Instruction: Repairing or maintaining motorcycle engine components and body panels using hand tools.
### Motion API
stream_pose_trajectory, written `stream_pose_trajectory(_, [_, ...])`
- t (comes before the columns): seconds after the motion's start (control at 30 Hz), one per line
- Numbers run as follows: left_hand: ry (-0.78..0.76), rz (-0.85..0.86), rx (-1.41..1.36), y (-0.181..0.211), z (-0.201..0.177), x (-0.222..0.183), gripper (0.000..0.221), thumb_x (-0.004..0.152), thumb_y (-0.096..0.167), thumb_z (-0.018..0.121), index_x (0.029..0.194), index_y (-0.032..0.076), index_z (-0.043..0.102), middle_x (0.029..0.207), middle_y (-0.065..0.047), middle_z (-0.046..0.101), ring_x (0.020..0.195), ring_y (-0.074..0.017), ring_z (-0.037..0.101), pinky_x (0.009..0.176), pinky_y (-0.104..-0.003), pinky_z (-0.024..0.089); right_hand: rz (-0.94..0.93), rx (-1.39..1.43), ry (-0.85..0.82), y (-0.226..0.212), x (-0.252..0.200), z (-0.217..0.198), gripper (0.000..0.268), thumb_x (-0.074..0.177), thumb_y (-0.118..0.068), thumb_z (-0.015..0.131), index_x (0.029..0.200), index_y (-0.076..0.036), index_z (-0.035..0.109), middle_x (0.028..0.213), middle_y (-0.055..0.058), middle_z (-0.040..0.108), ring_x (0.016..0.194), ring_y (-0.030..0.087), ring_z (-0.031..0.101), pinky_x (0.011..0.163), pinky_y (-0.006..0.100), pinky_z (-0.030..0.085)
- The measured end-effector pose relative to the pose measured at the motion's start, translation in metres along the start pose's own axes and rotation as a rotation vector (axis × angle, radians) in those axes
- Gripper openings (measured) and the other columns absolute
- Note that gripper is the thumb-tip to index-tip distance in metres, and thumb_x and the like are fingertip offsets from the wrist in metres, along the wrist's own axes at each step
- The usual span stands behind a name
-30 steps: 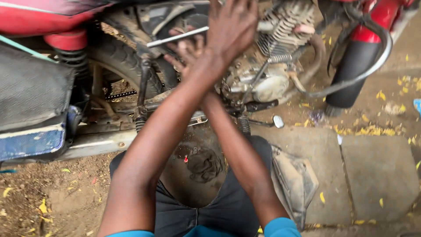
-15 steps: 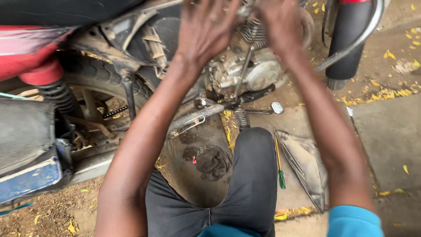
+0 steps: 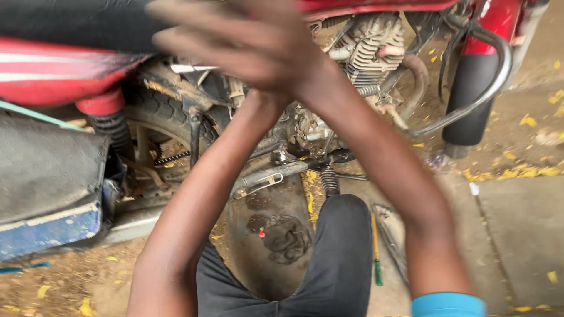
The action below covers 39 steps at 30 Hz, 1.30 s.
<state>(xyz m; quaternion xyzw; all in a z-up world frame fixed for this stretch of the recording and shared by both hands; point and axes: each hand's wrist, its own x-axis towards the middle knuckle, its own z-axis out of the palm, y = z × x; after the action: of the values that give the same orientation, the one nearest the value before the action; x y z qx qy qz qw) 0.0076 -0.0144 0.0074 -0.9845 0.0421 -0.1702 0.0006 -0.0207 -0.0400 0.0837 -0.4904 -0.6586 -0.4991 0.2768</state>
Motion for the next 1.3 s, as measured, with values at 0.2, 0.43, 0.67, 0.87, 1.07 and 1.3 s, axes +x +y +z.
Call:
stream_pose_trajectory(0.2, [0.254,-0.038,0.205,-0.011,0.012,0.001,0.048,0.089,0.033,0.062,0.123,0.0,0.069,0.134,-0.021,0.061,0.132,-0.0424,0.048,0.111,-0.067,0.031,1.065,0.445,0.617,-0.047,-0.151,-0.019,0.03,0.114,-0.023,0.056,0.137,-0.003,0.052,0.13,0.009,0.061,0.12,0.019,0.061,0.103,0.031,0.053])
stream_pose_trajectory(0.43, [0.48,-0.118,0.257,-0.008,0.019,0.003,0.047,0.087,0.034,0.063,0.121,0.005,0.076,0.126,-0.019,0.066,0.127,-0.0399,0.05,0.108,-0.065,0.032,1.551,0.765,1.002,-0.092,-0.114,0.006,0.057,0.091,-0.018,0.061,0.139,-0.01,0.031,0.135,0.007,0.052,0.12,0.024,0.061,0.101,0.04,0.057])
stream_pose_trajectory(0.67, [0.306,-0.075,0.254,-0.003,0.001,0.002,0.03,0.1,0.026,0.054,0.108,0.005,0.074,0.117,-0.019,0.068,0.122,-0.0336,0.052,0.102,-0.059,0.037,1.736,0.896,-0.233,-0.113,-0.197,0.055,0.047,0.098,-0.024,0.063,0.126,0.014,0.057,0.115,0.015,0.06,0.108,0.025,0.063,0.094,0.046,0.057])
stream_pose_trajectory(0.87, [0.645,-0.031,0.284,0.0,0.003,-0.001,0.025,0.09,0.027,0.061,0.1,0.007,0.073,0.109,-0.013,0.066,0.121,-0.0314,0.052,0.107,-0.062,0.037,1.922,1.228,0.274,-0.091,-0.243,0.058,0.045,0.093,-0.035,0.057,0.132,-0.015,0.053,0.127,0.009,0.066,0.114,0.014,0.066,0.098,0.035,0.056])
stream_pose_trajectory(1.07, [0.558,-0.052,0.22,-0.004,0.004,-0.001,0.027,0.089,0.025,0.061,0.102,0.006,0.073,0.113,-0.015,0.067,0.126,-0.0316,0.05,0.109,-0.063,0.035,1.846,1.474,0.362,-0.079,-0.298,0.085,0.067,0.111,-0.034,0.065,0.158,0.006,0.039,0.129,0.008,0.056,0.115,0.02,0.055,0.098,0.04,0.048])
stream_pose_trajectory(1.3, [0.486,-0.079,0.059,-0.004,0.008,0.009,0.038,0.095,0.035,0.055,0.111,0.004,0.072,0.123,-0.02,0.066,0.131,-0.0394,0.045,0.103,-0.075,0.026,1.927,0.962,0.261,-0.09,-0.23,0.073,0.06,0.101,-0.036,0.056,0.15,-0.008,0.037,0.139,0.008,0.053,0.124,0.017,0.054,0.101,0.037,0.047])
